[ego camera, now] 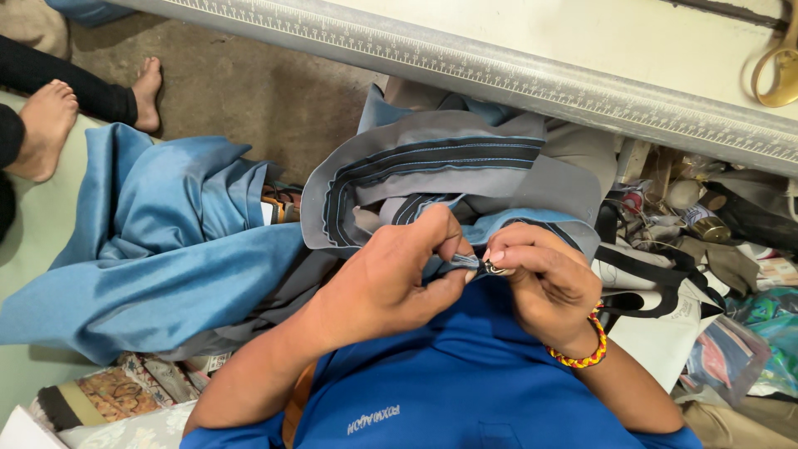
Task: The person aligns a zipper with the edge of a blue fabric piece and secures it by hand using a small metal clip. The fabric is held in place while the zipper is adjusted and fastened.
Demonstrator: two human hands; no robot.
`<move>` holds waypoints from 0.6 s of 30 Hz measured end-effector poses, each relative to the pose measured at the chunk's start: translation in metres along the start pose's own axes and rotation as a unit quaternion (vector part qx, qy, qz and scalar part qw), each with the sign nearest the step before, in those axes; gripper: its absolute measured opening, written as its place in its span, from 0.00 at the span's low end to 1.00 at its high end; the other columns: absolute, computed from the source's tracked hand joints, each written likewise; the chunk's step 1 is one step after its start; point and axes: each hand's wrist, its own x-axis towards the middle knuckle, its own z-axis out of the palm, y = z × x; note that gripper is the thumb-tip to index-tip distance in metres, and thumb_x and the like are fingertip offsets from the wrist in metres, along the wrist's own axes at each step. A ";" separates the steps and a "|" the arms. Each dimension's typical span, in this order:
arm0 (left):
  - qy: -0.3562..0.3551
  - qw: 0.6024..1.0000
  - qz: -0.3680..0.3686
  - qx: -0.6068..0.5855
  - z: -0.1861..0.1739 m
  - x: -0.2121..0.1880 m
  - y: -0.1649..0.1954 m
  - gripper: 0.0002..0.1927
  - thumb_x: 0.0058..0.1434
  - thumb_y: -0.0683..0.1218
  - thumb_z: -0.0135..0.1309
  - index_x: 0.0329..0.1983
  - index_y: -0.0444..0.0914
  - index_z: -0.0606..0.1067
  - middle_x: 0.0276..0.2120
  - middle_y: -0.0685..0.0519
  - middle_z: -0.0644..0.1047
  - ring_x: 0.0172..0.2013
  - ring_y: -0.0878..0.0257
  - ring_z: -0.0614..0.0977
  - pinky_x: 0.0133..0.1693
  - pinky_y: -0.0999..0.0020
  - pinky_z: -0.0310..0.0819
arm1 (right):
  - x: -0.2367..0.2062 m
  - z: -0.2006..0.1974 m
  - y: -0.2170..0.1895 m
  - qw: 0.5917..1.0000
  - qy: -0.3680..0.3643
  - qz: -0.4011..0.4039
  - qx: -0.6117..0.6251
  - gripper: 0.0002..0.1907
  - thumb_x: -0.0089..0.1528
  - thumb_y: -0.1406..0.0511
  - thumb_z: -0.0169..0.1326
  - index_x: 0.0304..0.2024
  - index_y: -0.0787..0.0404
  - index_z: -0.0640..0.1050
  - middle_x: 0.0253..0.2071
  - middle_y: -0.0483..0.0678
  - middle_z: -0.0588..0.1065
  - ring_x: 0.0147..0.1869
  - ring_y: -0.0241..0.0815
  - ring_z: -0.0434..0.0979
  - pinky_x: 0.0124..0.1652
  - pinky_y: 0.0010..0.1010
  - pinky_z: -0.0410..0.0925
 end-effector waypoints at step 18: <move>0.011 0.999 0.034 0.015 -0.002 0.002 -0.002 0.14 0.61 0.38 0.59 0.44 0.34 0.65 0.32 0.47 0.73 0.26 0.52 0.77 0.29 0.61 0.67 | 0.009 -0.002 0.000 0.999 -0.038 -0.025 -0.019 0.07 0.65 0.79 0.53 0.44 0.68 0.76 0.42 0.55 0.77 0.44 0.45 0.80 0.43 0.27 0.74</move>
